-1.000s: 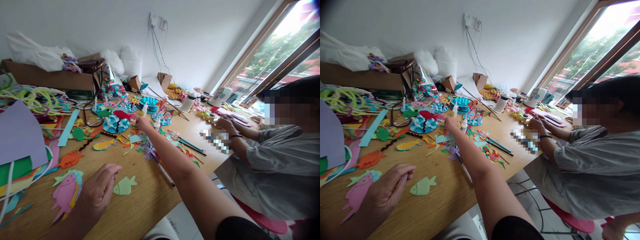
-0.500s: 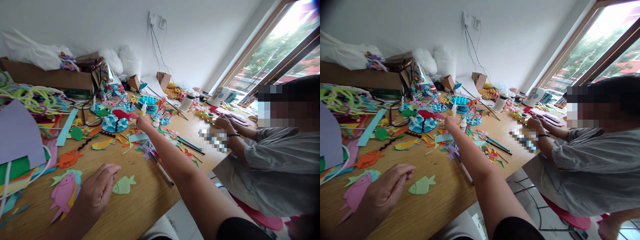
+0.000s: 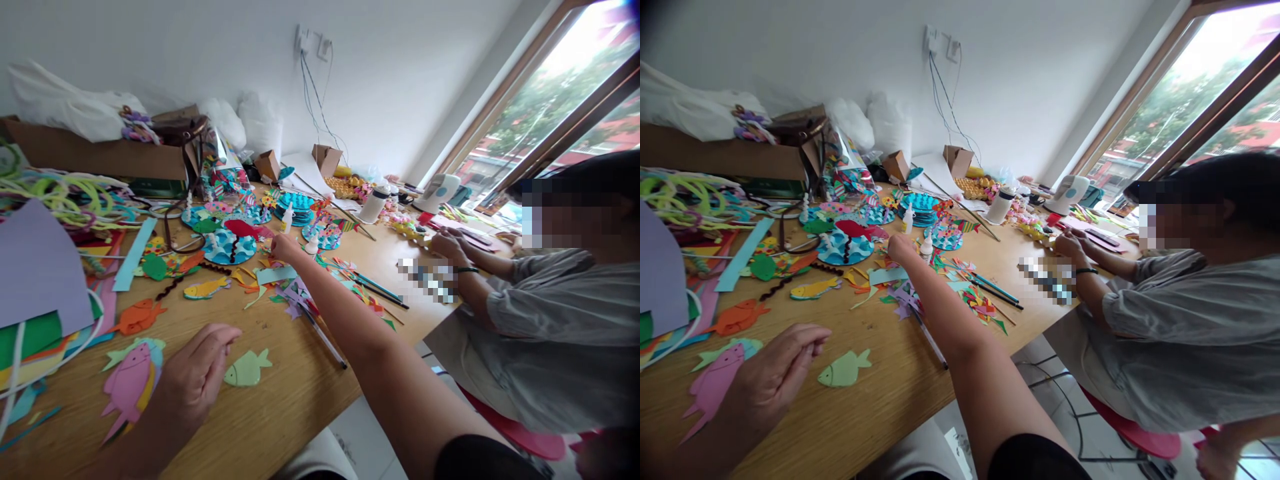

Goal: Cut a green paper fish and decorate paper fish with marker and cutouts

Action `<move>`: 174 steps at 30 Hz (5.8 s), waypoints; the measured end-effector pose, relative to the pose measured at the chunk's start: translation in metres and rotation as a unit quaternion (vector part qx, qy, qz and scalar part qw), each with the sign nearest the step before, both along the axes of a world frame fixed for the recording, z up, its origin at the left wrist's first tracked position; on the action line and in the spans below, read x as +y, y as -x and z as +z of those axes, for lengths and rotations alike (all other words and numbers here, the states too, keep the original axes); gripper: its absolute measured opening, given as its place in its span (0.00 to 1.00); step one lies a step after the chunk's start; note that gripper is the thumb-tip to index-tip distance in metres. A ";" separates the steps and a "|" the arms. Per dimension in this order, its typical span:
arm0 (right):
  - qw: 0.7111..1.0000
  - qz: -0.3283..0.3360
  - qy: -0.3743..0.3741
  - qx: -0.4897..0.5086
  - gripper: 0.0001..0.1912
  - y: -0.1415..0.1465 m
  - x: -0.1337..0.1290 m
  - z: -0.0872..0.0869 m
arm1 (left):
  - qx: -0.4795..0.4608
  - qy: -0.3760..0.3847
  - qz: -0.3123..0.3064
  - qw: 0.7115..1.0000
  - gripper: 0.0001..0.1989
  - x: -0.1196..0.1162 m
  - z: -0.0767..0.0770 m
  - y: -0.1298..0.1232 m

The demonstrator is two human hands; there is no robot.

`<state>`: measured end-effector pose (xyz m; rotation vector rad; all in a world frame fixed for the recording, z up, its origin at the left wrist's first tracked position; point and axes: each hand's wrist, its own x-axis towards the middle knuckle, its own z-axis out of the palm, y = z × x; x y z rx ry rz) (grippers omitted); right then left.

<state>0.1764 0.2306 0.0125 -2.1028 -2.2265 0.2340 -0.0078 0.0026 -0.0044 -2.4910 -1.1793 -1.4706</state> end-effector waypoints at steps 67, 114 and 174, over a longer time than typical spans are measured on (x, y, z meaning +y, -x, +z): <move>0.850 0.115 -0.018 0.514 0.06 -0.004 -0.215 0.019 | -0.267 0.410 -0.001 0.872 0.12 -0.006 0.027 -0.038; 0.871 0.216 0.067 0.436 0.05 -0.004 -0.213 0.011 | -0.185 0.449 -0.018 0.874 0.11 -0.019 0.028 -0.027; 0.928 0.366 0.046 -0.059 0.14 0.036 -0.190 0.009 | 0.265 0.093 0.033 0.959 0.19 -0.041 -0.037 0.019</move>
